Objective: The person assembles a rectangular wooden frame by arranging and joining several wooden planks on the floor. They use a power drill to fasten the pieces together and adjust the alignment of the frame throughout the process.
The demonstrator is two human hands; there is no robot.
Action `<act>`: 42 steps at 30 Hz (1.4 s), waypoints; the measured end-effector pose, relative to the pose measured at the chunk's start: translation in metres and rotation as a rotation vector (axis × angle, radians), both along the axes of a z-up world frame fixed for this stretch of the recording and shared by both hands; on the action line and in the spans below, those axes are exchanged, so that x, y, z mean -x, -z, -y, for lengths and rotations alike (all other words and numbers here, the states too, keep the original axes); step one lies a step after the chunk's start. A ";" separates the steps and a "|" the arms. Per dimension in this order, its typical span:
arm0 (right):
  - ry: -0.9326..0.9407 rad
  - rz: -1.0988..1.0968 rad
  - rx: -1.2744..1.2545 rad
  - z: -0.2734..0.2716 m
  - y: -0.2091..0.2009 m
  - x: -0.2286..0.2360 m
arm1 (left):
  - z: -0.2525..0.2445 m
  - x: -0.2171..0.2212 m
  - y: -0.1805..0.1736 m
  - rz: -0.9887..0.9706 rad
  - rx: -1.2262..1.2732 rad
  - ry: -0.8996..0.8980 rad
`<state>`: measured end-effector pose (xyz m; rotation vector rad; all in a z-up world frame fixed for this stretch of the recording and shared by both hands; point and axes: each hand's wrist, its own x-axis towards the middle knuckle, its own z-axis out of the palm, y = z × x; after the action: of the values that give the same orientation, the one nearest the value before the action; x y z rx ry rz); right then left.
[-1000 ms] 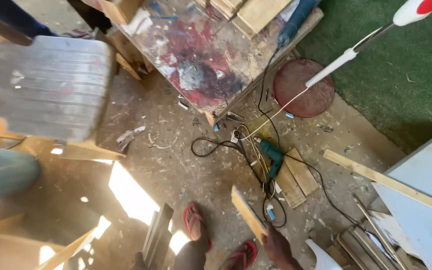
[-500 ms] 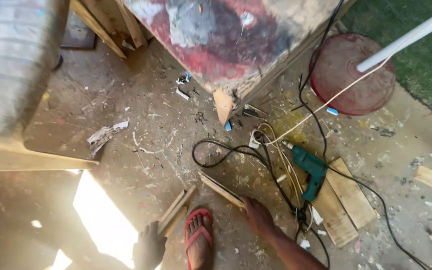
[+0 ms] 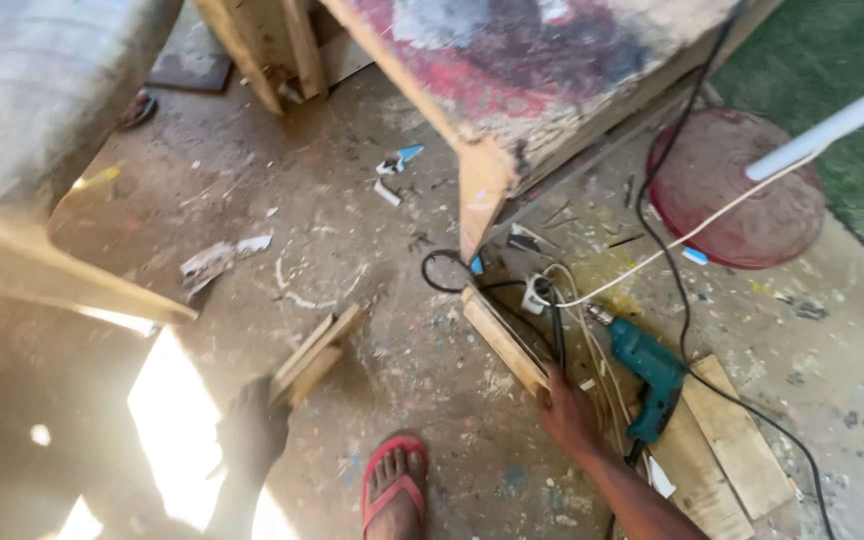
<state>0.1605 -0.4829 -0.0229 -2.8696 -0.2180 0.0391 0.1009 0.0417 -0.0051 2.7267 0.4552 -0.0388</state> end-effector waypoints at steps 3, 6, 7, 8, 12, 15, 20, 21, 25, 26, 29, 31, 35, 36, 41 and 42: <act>0.055 -0.146 -0.039 -0.009 -0.004 0.047 | 0.004 -0.016 -0.014 -0.042 -0.019 -0.041; 0.038 -0.244 0.001 -0.016 0.001 0.061 | 0.004 -0.040 -0.016 -0.140 -0.091 -0.078; 0.024 -0.280 0.077 -0.015 0.004 0.064 | 0.005 -0.044 -0.011 -0.116 -0.138 -0.071; 0.022 -0.283 0.080 -0.014 0.006 0.067 | 0.007 -0.041 -0.009 -0.119 -0.135 -0.073; 0.121 -0.348 0.062 -0.014 0.007 0.044 | 0.008 -0.042 -0.003 -0.004 -0.291 0.001; 0.152 -0.359 -0.066 -0.011 -0.002 0.038 | 0.019 -0.026 0.019 0.013 -0.296 0.073; 0.169 -0.425 -0.217 -0.031 -0.055 0.032 | 0.037 -0.016 0.038 -0.086 -0.107 0.009; 0.178 -0.479 -0.302 -0.033 -0.063 0.029 | 0.037 -0.019 0.037 -0.059 -0.154 -0.005; 0.264 -0.720 -0.448 -0.031 -0.068 0.022 | 0.017 -0.051 0.041 -0.218 -0.054 -0.137; 0.266 -0.722 -0.447 -0.030 -0.065 0.023 | 0.008 -0.054 0.046 -0.221 -0.053 -0.136; 0.274 -0.720 -0.566 -0.026 -0.060 0.024 | -0.009 -0.071 0.050 -0.197 0.037 -0.146; 0.329 -0.773 -0.426 -0.025 -0.060 0.029 | -0.015 -0.074 0.043 -0.259 -0.129 -0.063; 0.318 -0.760 -0.467 -0.012 -0.041 0.049 | 0.007 -0.080 -0.018 -0.343 -0.078 -0.086; 0.425 -0.823 -0.499 -0.009 -0.041 0.052 | 0.023 -0.083 -0.064 -0.501 0.034 -0.085; 0.367 -0.686 -0.554 -0.014 -0.042 0.051 | 0.055 -0.045 -0.063 -0.605 0.211 0.047; 0.328 -0.635 -0.452 -0.022 -0.056 0.047 | 0.058 -0.041 -0.049 -0.567 0.141 0.105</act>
<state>0.1132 -0.4607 0.0330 -2.2669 0.3255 0.7202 0.1418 -0.0162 0.0442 2.5652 0.4355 -0.8521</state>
